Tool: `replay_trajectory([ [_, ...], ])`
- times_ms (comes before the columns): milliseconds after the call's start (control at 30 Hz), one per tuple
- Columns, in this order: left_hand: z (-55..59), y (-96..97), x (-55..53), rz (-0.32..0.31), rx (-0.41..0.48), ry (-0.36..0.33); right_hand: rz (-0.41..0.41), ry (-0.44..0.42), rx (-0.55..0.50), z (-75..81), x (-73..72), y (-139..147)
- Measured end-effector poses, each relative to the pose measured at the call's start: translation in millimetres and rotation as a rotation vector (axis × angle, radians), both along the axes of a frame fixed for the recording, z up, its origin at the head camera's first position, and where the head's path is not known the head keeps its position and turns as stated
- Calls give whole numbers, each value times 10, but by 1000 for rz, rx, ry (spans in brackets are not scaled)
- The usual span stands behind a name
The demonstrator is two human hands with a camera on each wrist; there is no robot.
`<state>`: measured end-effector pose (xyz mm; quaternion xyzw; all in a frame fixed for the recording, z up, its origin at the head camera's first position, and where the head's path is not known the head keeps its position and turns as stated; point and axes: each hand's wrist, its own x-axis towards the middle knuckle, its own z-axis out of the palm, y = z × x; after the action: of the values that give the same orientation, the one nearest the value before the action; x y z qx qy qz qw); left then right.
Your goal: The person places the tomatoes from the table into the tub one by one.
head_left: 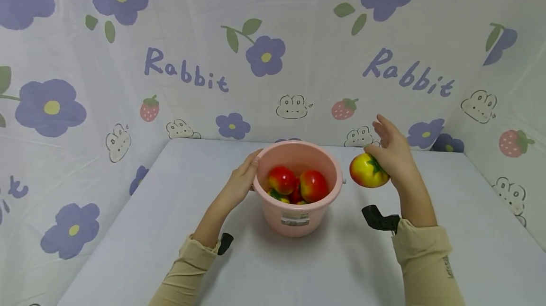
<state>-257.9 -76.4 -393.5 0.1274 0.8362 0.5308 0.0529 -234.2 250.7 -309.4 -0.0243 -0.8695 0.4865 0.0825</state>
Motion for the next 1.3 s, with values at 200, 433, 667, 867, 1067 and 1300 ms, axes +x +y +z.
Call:
replay_trajectory([
  [200,-2,0,-9,-5,-1,9,29,30,-18,130,-32,-162],
  [433,-10,-3,-6,-9,0,15,64,61,-31,204,-97,-348],
  [667,-19,-3,-11,-3,-8,17,80,72,-21,211,-121,-533],
  [867,-28,-9,-4,-5,-3,16,96,84,-32,182,-156,-676],
  [1067,-28,-12,-7,-8,4,8,119,72,-46,156,-189,-801],
  [1300,-38,-14,-16,1,-4,12,146,52,-69,112,-219,-915],
])
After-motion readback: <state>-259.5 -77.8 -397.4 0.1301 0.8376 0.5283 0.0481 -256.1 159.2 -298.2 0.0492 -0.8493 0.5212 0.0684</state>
